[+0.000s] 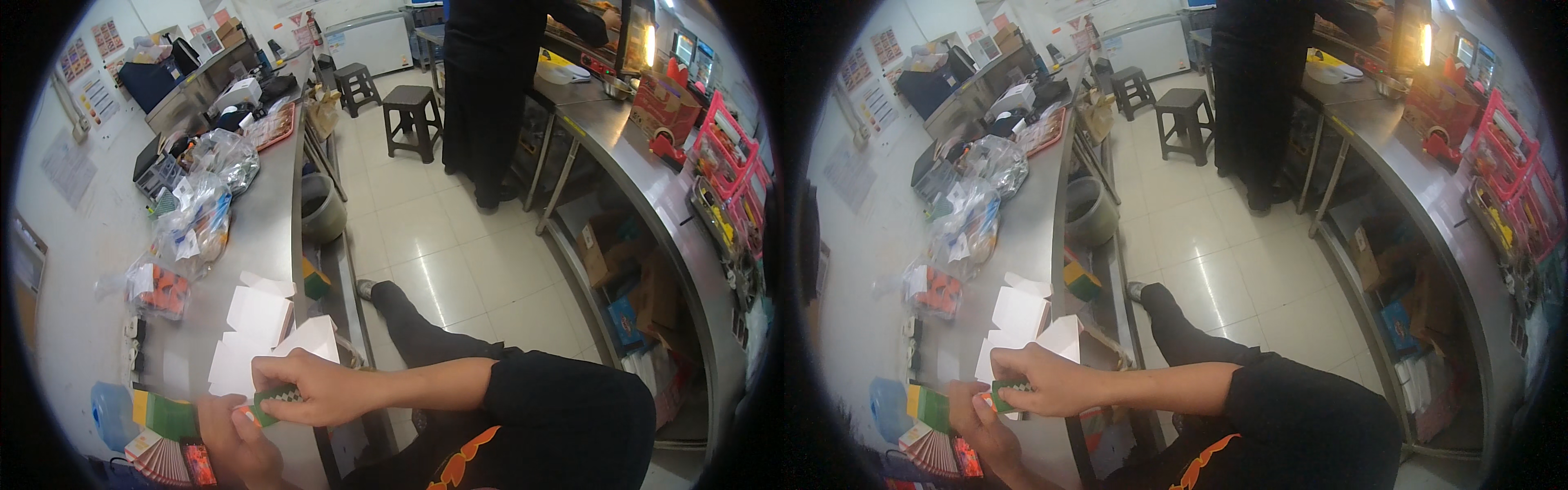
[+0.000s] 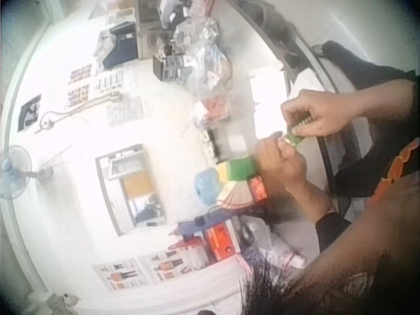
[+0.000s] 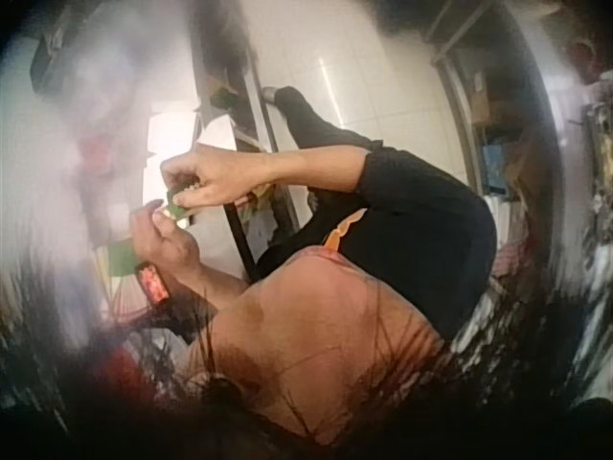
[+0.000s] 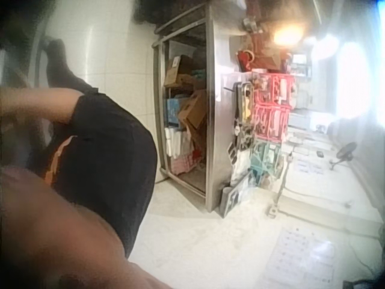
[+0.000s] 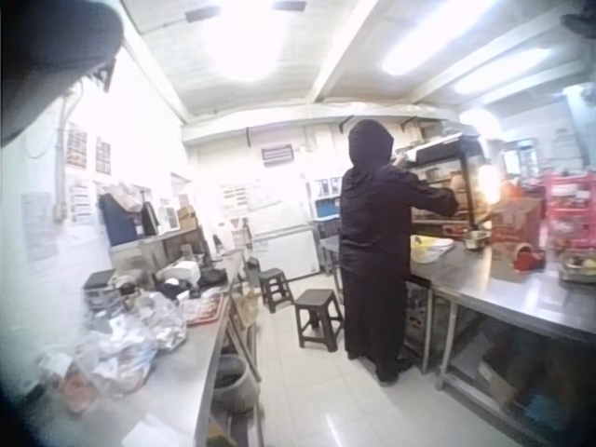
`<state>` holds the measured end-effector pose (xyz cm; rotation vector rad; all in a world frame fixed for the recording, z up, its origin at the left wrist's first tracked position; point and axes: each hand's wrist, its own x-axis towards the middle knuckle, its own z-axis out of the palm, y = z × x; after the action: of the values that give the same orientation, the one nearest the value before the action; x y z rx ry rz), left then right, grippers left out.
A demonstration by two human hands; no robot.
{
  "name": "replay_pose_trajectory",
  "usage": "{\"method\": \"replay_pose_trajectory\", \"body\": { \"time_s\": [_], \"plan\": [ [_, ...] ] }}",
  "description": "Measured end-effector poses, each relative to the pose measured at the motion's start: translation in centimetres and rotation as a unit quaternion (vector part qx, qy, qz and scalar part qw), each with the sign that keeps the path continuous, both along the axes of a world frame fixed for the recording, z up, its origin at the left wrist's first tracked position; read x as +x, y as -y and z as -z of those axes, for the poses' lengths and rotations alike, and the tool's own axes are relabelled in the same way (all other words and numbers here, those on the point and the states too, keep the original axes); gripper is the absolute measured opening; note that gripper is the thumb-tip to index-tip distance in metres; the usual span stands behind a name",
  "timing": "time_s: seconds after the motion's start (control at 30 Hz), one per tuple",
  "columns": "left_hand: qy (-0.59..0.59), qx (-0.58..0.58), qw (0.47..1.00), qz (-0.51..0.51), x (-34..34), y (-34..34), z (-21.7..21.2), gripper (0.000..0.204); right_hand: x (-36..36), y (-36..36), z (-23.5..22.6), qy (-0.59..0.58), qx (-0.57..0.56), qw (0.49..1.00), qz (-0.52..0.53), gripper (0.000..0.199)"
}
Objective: The person folds flat cardboard pieces into small rectangular boxes by hand, aligning edges and tucking flaps to form the shape. They repeatedly pick up new flat pieces, fold them into boxes, and place the finished boxes into a stack on the table.
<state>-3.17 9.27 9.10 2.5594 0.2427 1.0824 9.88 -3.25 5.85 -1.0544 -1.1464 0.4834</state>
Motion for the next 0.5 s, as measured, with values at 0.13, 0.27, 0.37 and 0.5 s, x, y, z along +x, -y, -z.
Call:
{"method": "replay_pose_trajectory", "body": {
  "time_s": [0.13, 0.27, 0.37, 0.5],
  "plan": [
    [-0.033, 0.015, 0.999, 0.012, -0.2, -0.3, -0.8, 0.024, -0.8, -0.7, 0.4, 0.004, 0.055, 0.997, 0.062, 0.015],
    [-0.049, 0.032, 0.998, -0.026, -2.0, -0.7, -0.7, 0.026, -1.3, -1.5, 0.5, 0.04, -0.009, 0.999, 0.03, 0.014],
    [0.009, 0.024, 0.999, 0.034, -0.3, -1.0, -0.5, 0.015, -0.8, -1.0, 0.0, -0.004, -0.075, 0.997, 0.012, 0.021],
    [0.045, 0.006, 0.995, 0.088, 0.4, -0.7, 0.1, 0.01, -1.5, 0.4, 0.4, -0.033, 0.002, 0.998, 0.062, 0.014]
  ]
}}
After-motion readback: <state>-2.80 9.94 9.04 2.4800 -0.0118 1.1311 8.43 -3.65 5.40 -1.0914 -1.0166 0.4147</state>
